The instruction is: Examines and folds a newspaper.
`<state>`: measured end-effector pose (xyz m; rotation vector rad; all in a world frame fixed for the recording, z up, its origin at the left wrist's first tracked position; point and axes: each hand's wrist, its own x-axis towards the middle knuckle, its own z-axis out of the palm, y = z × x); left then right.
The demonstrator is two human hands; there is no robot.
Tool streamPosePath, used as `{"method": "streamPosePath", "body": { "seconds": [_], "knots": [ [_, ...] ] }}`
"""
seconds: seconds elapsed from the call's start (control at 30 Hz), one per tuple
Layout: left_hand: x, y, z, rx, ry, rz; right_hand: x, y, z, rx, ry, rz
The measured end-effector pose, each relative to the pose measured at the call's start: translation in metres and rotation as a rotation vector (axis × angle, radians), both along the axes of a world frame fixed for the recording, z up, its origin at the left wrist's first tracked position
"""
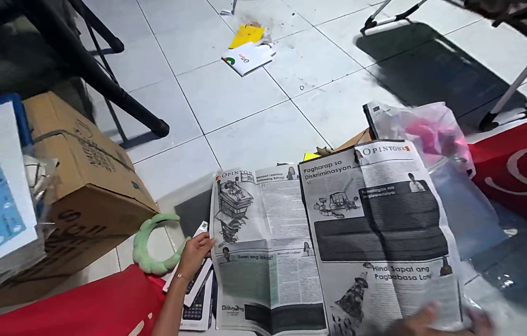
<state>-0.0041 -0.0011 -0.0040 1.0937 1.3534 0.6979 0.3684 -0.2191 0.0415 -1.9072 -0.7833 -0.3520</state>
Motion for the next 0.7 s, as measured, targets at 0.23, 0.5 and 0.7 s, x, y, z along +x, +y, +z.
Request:
{"method": "streamPosePath", "body": {
  "seconds": [0.23, 0.5, 0.7],
  "knots": [
    [0.004, 0.002, 0.008, -0.061, 0.041, 0.013, -0.165, 0.03, -0.018, -0.469, 0.296, 1.237],
    [0.005, 0.003, 0.004, -0.047, 0.115, -0.013, -0.227, 0.033, -0.041, -0.79, 0.219, 1.197],
    [0.003, 0.0, -0.006, 0.025, 0.116, -0.002, -0.226, 0.04, -0.055, -1.131, 0.249, 1.189]
  ]
}}
